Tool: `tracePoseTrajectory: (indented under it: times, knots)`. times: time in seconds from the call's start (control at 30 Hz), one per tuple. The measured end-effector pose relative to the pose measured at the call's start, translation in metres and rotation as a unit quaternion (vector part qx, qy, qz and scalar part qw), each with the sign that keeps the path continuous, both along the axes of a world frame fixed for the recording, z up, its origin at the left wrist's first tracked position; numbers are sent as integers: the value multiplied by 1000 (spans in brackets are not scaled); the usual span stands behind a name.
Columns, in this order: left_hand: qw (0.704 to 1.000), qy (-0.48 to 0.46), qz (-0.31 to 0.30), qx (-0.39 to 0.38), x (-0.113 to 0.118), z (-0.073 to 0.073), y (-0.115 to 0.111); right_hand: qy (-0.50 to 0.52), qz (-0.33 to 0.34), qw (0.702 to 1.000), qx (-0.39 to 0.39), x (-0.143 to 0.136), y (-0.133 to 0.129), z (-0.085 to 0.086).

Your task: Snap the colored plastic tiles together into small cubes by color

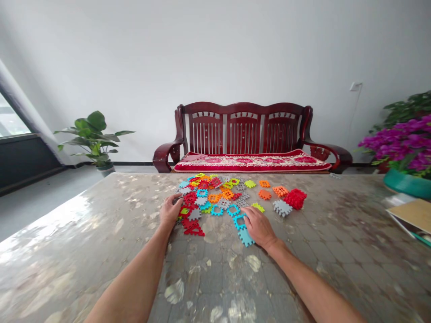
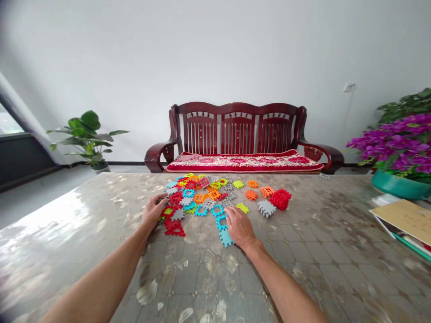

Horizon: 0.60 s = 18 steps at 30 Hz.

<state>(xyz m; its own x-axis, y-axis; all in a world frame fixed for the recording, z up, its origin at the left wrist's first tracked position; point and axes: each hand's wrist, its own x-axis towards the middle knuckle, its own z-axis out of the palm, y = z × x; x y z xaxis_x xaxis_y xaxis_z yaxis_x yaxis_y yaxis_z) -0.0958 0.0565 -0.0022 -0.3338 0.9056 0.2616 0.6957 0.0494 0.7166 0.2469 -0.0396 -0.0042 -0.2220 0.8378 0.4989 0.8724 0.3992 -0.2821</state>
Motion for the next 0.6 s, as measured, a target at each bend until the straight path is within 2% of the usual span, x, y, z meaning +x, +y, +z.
tracePoseTrajectory:
  times: [0.3,0.6]
  knots:
    - [1000,-13,-6,-2,-1,4,0,-14,-3,1000,-8,-1,1,2]
    - [1000,11,3,3,3,9,-18,0,-4,1000,-10,-1,1,2]
